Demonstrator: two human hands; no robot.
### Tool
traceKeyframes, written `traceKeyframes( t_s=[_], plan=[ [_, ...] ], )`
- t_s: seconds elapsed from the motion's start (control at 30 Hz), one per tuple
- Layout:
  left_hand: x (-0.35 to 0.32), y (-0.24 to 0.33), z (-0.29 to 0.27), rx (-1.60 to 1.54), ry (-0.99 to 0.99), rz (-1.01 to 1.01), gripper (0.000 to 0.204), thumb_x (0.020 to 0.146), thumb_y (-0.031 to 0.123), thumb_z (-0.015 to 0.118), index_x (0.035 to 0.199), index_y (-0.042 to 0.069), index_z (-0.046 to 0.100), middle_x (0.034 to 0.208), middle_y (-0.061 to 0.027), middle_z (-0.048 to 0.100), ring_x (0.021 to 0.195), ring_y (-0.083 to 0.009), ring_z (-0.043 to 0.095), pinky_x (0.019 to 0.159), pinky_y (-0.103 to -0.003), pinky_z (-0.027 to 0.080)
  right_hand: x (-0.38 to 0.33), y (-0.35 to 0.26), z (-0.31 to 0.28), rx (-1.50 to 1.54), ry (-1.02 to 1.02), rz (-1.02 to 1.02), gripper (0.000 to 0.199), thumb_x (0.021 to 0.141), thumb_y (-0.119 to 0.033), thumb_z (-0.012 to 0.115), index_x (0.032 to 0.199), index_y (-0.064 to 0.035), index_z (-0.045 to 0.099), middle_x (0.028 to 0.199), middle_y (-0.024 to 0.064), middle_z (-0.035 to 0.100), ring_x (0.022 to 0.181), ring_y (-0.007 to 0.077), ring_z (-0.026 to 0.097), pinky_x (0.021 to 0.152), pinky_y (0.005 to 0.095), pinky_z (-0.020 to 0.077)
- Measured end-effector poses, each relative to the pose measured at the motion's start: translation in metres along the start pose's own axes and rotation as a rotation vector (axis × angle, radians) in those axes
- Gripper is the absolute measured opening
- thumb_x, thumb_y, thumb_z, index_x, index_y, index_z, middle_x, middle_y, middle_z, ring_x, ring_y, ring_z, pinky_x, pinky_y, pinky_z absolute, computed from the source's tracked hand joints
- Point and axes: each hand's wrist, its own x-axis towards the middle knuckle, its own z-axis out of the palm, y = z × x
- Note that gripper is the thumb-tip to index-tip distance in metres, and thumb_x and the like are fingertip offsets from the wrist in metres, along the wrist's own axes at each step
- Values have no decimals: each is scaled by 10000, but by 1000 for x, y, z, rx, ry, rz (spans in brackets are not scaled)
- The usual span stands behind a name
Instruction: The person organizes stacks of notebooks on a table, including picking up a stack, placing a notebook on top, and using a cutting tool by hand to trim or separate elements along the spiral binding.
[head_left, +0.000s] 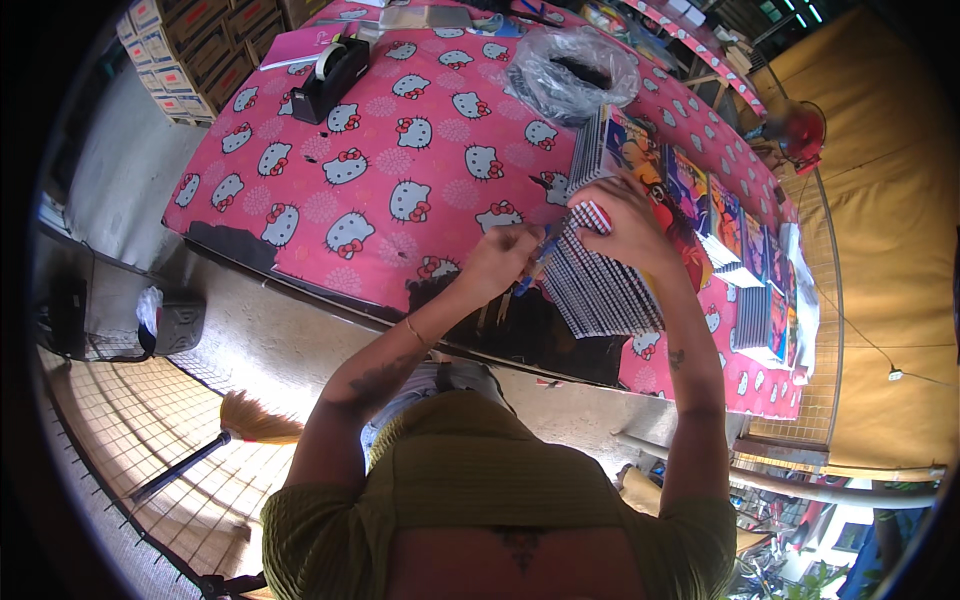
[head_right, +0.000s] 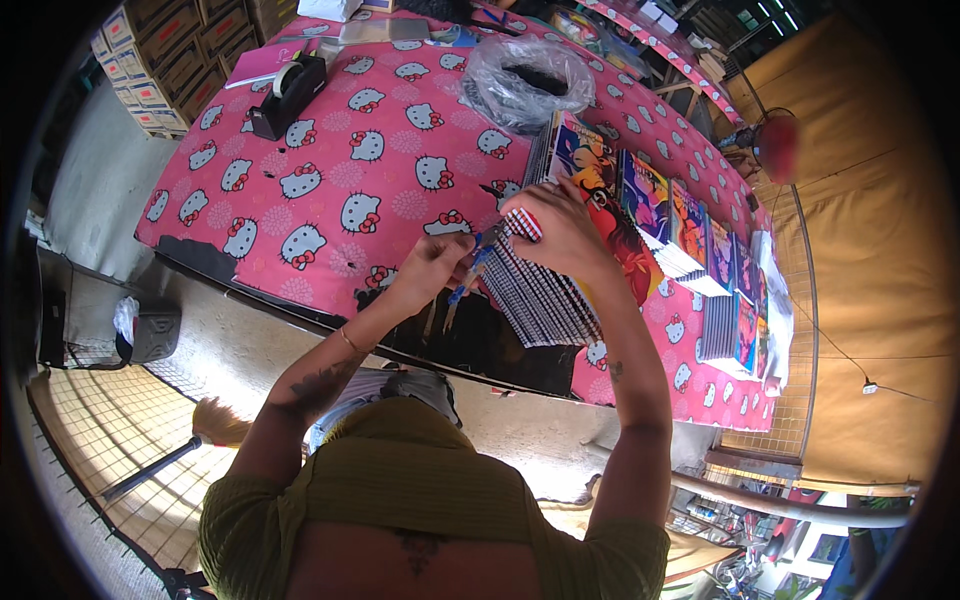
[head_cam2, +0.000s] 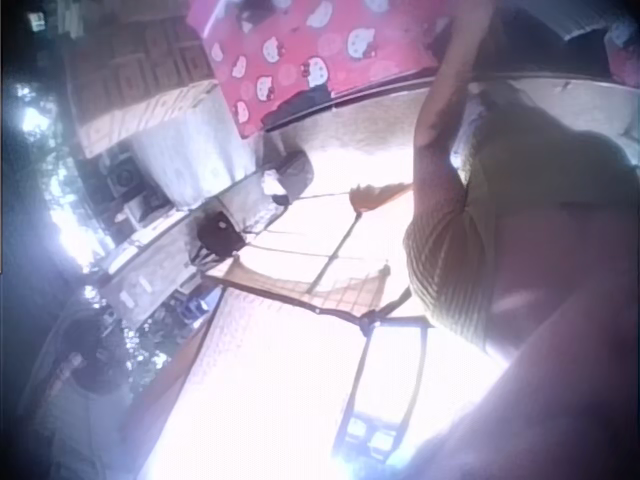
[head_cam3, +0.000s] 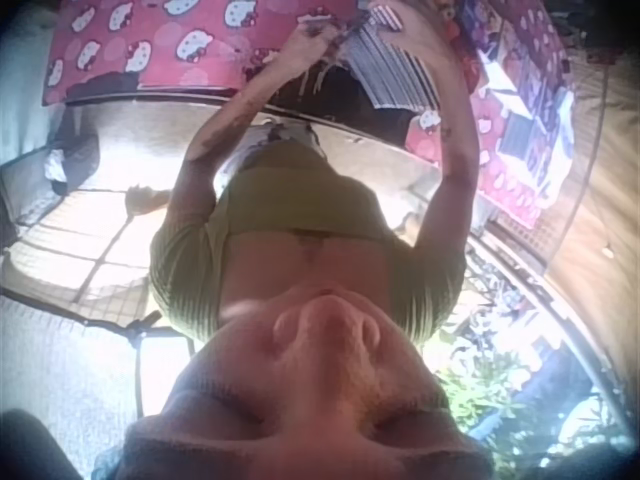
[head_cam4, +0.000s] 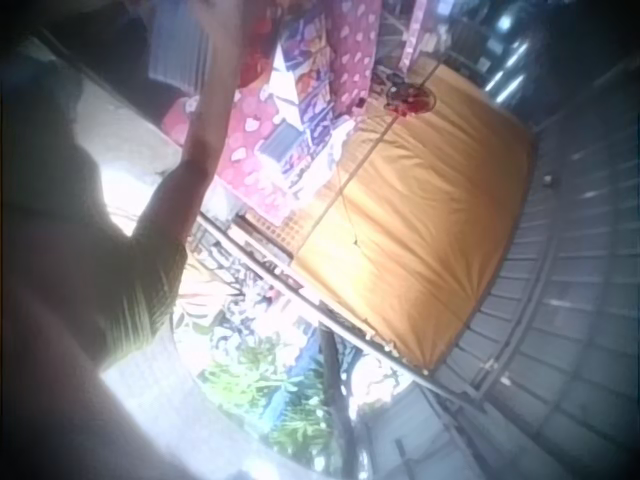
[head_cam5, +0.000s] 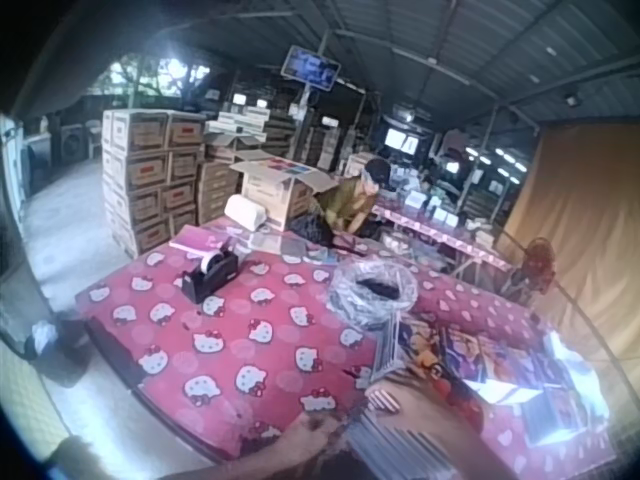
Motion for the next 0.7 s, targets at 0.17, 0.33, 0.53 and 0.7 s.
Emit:
traceKeyframes(
  t_s=[0.17,0.33,0.53,0.7],
  plan=[
    [-6,13,-1,466,21,117,347,945,287,516,1063,-20,629,855,-96,647,656,-158,635,565,-327,490,-2,3,1,-7,5,-7,375,676,-166,714,1029,-144,592,1017,44,631,1060,259,579,1109,535,231],
    [-9,9,5,-125,59,-141,346,937,291,520,1036,-20,637,853,-87,644,652,-160,635,567,-334,484,-2,1,0,4,2,5,376,678,-171,714,1033,-146,592,1010,45,629,1056,257,580,1108,532,234],
    [-4,3,-2,126,15,49,349,937,283,522,1069,-15,645,823,-87,652,670,-176,654,585,-319,501,-2,-1,1,-25,41,-18,341,673,-144,718,996,-133,610,984,17,623,1020,212,577,1087,439,269],
    [-10,7,0,752,110,458,319,948,256,516,1087,-5,635,819,-110,677,653,-177,656,582,-304,521,-3,1,1,-24,36,-29,334,674,-140,716,991,-133,610,982,16,626,1021,209,575,1082,435,269]
  ],
)
